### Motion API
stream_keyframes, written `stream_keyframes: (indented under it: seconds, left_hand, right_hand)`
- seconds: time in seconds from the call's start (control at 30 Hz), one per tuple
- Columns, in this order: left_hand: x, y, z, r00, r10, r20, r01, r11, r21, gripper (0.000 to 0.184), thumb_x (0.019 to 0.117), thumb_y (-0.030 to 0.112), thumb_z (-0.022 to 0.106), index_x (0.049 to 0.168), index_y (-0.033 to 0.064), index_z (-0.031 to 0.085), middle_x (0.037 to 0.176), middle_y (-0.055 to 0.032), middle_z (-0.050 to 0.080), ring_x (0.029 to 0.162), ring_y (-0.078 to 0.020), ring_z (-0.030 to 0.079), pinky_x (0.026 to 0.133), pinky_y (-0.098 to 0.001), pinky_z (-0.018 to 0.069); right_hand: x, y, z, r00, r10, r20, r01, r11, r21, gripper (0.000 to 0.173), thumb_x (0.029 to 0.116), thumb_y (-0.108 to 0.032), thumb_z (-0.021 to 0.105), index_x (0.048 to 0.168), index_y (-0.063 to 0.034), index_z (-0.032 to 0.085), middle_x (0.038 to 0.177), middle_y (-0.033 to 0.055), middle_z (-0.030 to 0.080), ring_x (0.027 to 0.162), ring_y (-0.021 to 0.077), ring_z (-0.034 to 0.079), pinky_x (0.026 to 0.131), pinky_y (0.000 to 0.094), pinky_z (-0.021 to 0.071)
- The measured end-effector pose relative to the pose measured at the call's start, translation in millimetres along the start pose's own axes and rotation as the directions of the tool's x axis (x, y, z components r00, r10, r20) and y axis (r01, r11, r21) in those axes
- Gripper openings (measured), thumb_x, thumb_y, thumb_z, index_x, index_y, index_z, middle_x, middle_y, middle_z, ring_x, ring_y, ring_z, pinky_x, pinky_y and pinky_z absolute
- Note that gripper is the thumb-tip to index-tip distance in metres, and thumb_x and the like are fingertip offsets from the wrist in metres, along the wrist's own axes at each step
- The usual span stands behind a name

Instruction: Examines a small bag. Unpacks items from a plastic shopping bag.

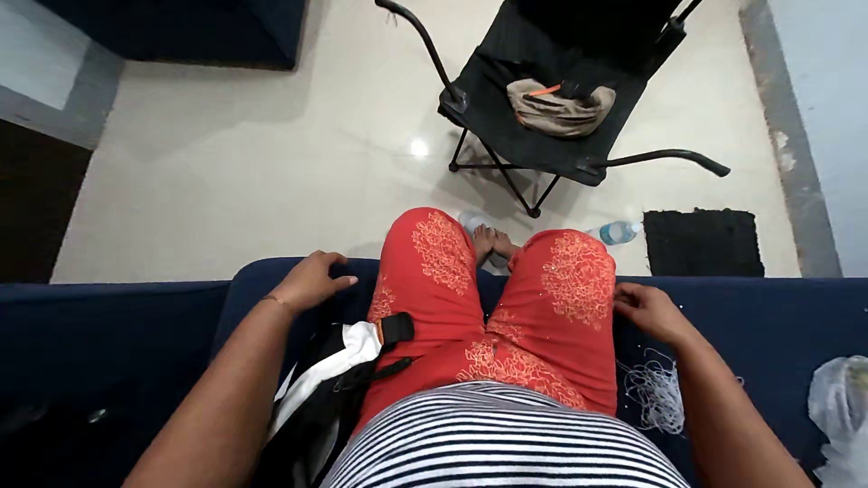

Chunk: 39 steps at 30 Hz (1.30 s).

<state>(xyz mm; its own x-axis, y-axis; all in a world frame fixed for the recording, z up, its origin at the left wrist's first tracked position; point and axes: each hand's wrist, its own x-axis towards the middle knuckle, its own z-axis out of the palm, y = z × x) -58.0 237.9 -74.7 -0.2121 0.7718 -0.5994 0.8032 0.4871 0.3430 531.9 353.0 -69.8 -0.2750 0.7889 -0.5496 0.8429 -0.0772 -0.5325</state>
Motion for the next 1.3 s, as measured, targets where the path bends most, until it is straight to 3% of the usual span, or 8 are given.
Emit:
stream_keyframes:
  seconds: [0.13,0.27,0.43,0.53,0.73,0.93,1.13,1.3]
  left_hand:
    - [5.8,2.9,8.2,1.0,-0.019,0.013,0.019,0.999,0.039,0.049,0.0944,0.03,0.076,0.131,-0.0014,0.063,0.138,-0.0278,0.055,0.132,-0.0446,0.051,0.11,-0.061,0.0411]
    - [5.3,11.7,7.9,0.994,-0.077,0.071,0.069,0.992,0.102,0.057,0.0938,0.032,0.076,0.138,0.0002,0.059,0.149,-0.0292,0.045,0.141,-0.0465,0.042,0.116,-0.0598,0.0353]
    - [5.4,6.1,12.2,0.993,-0.104,0.059,0.096,0.987,0.132,0.062,0.0911,0.033,0.078,0.142,0.0042,0.057,0.153,-0.0284,0.042,0.145,-0.0472,0.037,0.115,-0.0697,0.0293]
    - [12.5,-6.4,20.6,1.0,-0.016,0.012,0.014,0.991,0.136,0.062,0.0894,0.029,0.08,0.14,0.0024,0.059,0.151,-0.0325,0.043,0.143,-0.0526,0.037,0.112,-0.0761,0.0273]
    - [37.0,-15.6,25.5,0.993,0.083,0.082,-0.099,0.97,0.22,0.062,0.0909,0.028,0.078,0.142,0.0002,0.056,0.145,-0.0355,0.047,0.139,-0.0586,0.038,0.104,-0.086,0.0227]
    - [62.5,3.9,6.2,0.975,0.108,0.195,-0.139,0.978,0.156,0.057,0.0962,0.026,0.073,0.14,-0.0059,0.054,0.143,-0.0391,0.047,0.137,-0.0559,0.042,0.112,-0.072,0.0322]
    - [70.4,23.8,10.6,0.973,0.14,0.184,-0.167,0.976,0.14,0.046,0.1009,0.019,0.065,0.138,-0.006,0.056,0.142,-0.035,0.052,0.136,-0.0528,0.046,0.113,-0.0694,0.0311]
    - [67.0,9.4,22.5,0.978,0.062,0.197,-0.104,0.972,0.21,0.046,0.1004,0.024,0.067,0.135,-0.0048,0.059,0.134,-0.0333,0.059,0.129,-0.0517,0.054,0.108,-0.071,0.0368]
  right_hand:
    - [12.7,1.8,6.2,0.989,-0.002,-0.145,-0.022,0.986,-0.163,0.022,0.0966,-0.004,0.062,0.116,0.0002,0.072,0.12,0.0224,0.069,0.119,0.0387,0.063,0.105,0.059,0.047]
    - [26.5,11.4,9.8,0.971,-0.018,-0.239,-0.066,0.939,-0.338,0.022,0.0958,-0.015,0.068,0.114,-0.0049,0.075,0.126,0.0202,0.068,0.127,0.043,0.057,0.104,0.0691,0.0386]
    - [35.9,14.6,10.5,0.976,0.016,-0.216,-0.096,0.925,-0.368,0.035,0.1012,-0.028,0.063,0.127,-0.0042,0.07,0.137,0.0205,0.063,0.136,0.0397,0.053,0.118,0.0651,0.027]
    - [12.8,4.4,27.2,0.948,-0.092,-0.304,-0.029,0.928,-0.371,0.041,0.1021,-0.025,0.059,0.136,-0.0026,0.064,0.153,0.0252,0.047,0.147,0.0433,0.038,0.121,0.0654,0.0221]
    - [-63.0,34.7,102.9,0.867,-0.229,-0.443,0.075,0.938,-0.338,0.036,0.1034,-0.015,0.051,0.136,-0.0092,0.066,0.155,0.0152,0.05,0.151,0.0344,0.037,0.122,0.065,0.0243]
    - [-139.3,82.4,98.8,0.715,0.07,-0.696,-0.227,0.964,-0.136,0.057,0.1005,-0.045,0.057,0.143,-0.0064,0.059,0.161,0.0191,0.04,0.153,0.0391,0.03,0.123,0.0641,0.0216]
    - [-168.5,142.8,77.4,0.472,0.545,-0.693,-0.369,0.836,0.406,0.068,0.1041,-0.042,0.05,0.153,0.0035,0.04,0.162,0.0273,0.031,0.153,0.0409,0.026,0.124,0.0551,0.0229]
    - [-136.7,114.9,94.2,0.649,0.399,-0.648,-0.344,0.913,0.218,0.082,0.0899,-0.051,0.07,0.152,-0.0038,0.046,0.161,0.023,0.036,0.15,0.0426,0.03,0.121,0.0603,0.0281]
